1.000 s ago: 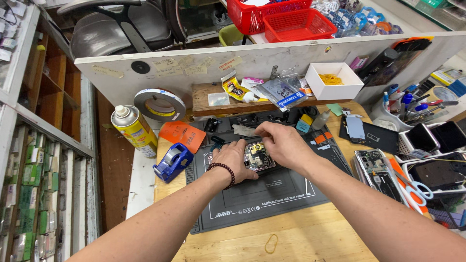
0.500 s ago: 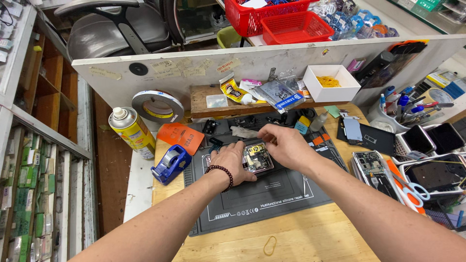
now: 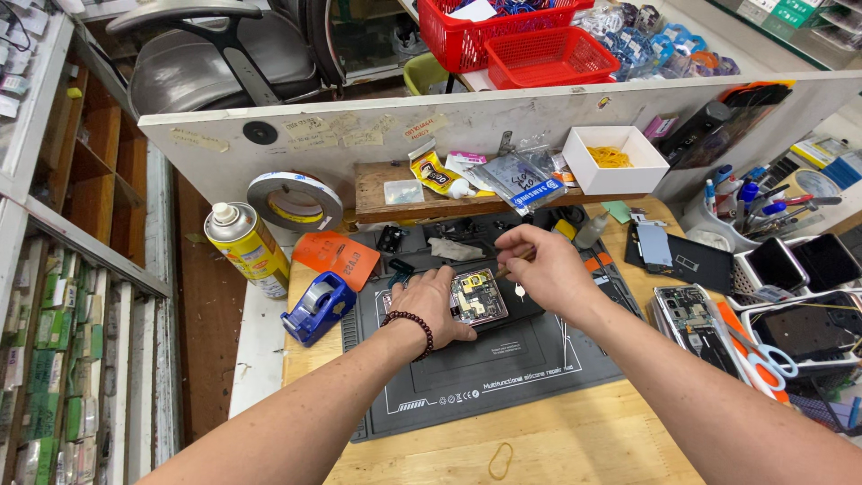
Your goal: The person assembles a smartphone by aligning the display module with the chassis, pressing it into place, and then using a screwdriver to secure internal components. The person repeatedly checks the fit and tightens screws to complete the assembly.
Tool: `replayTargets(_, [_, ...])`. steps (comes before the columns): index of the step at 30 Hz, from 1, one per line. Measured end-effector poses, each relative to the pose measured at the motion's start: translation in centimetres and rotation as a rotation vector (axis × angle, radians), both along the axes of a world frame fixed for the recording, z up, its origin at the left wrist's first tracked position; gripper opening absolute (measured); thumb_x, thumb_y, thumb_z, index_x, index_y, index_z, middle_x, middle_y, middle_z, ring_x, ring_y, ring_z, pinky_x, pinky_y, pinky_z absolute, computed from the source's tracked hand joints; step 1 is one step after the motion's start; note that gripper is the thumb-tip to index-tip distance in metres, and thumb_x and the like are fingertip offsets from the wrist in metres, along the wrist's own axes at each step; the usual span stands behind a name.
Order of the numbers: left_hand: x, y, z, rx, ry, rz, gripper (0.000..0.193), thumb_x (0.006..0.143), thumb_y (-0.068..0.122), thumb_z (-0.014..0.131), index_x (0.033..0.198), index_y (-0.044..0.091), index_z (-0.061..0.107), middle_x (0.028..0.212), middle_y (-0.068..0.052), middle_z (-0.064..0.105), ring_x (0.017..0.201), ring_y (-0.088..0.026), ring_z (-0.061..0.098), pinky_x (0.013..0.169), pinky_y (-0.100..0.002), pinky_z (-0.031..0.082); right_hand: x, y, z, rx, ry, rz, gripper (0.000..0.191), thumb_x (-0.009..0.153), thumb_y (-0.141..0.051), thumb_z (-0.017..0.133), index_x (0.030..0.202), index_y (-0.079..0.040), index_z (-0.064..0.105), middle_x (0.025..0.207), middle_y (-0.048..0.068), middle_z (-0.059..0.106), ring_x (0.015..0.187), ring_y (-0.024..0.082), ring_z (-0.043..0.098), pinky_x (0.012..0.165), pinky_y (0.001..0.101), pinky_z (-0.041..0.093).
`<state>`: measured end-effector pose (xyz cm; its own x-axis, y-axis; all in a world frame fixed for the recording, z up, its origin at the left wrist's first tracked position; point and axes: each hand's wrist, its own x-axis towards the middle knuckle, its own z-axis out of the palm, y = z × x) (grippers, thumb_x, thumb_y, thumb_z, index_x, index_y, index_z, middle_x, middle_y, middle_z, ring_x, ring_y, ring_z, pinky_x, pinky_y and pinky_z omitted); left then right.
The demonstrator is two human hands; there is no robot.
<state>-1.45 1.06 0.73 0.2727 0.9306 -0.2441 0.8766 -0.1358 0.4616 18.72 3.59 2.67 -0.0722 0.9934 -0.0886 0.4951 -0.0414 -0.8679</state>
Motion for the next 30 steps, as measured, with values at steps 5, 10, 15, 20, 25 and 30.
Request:
replayTargets(5, [0.1,-0.1,0.0,-0.014,0.001,0.011,0.096,0.058,0.043,0.097,0.137,0.013,0.052,0.135,-0.011,0.06,0.134,-0.032,0.049,0.113,-0.053,0.033,0.4,-0.6,-0.4,-0.051,0.107,-0.07,0.022,0.093,0.001,0.063,0.115,-0.002,0.066,0.101,0.008,0.071,0.09,0.015,0.072,0.078,0.0291,0.062])
replayTargets(10, [0.1,-0.1,0.0,-0.017,-0.002,0.013,0.097,0.058,0.043,0.097,0.138,0.013,0.051,0.136,-0.011,0.059,0.135,-0.032,0.049,0.113,-0.052,0.033,0.3,-1.1,-0.6,-0.05,0.071,-0.075,0.023,0.093,0.0,0.063,0.116,-0.002,0.066,0.1,0.008,0.072,0.09,0.016,0.073,0.079,0.029,0.062])
replayTargets(15, [0.0,-0.1,0.1,-0.015,-0.002,0.013,0.095,0.059,0.044,0.097,0.137,0.013,0.052,0.135,-0.011,0.06,0.134,-0.032,0.049,0.113,-0.052,0.033,0.1,-1.3,-0.5,-0.017,0.101,-0.086,0.024,0.094,-0.002,0.062,0.117,-0.002,0.065,0.102,0.009,0.071,0.092,0.016,0.073,0.081,0.0292,0.063])
replayTargets(20, [0.1,-0.1,0.2,-0.021,0.006,0.022,0.094,0.058,0.044,0.097,0.135,0.013,0.053,0.133,-0.01,0.061,0.133,-0.031,0.051,0.111,-0.051,0.035,0.1,-1.3,-0.6,-0.042,0.087,-0.096,0.024,0.094,-0.002,0.062,0.118,-0.001,0.065,0.102,0.01,0.072,0.091,0.018,0.073,0.08,0.0304,0.063])
replayTargets(25, [0.1,0.0,0.1,-0.011,0.007,0.014,0.092,0.058,0.044,0.097,0.133,0.013,0.054,0.133,-0.01,0.06,0.132,-0.032,0.051,0.111,-0.052,0.035,0.0,-1.3,-0.7,-0.035,0.076,-0.105,0.026,0.094,-0.002,0.062,0.119,-0.002,0.065,0.104,0.01,0.072,0.093,0.016,0.073,0.081,0.0294,0.064])
replayTargets(30, [0.1,0.0,0.0,-0.007,0.007,0.012,0.092,0.058,0.044,0.097,0.133,0.012,0.054,0.134,-0.01,0.06,0.132,-0.032,0.051,0.111,-0.053,0.035,0.0,-1.4,-0.6,-0.035,0.088,-0.112,0.026,0.094,-0.001,0.062,0.119,-0.002,0.065,0.104,0.01,0.072,0.093,0.016,0.073,0.081,0.029,0.064])
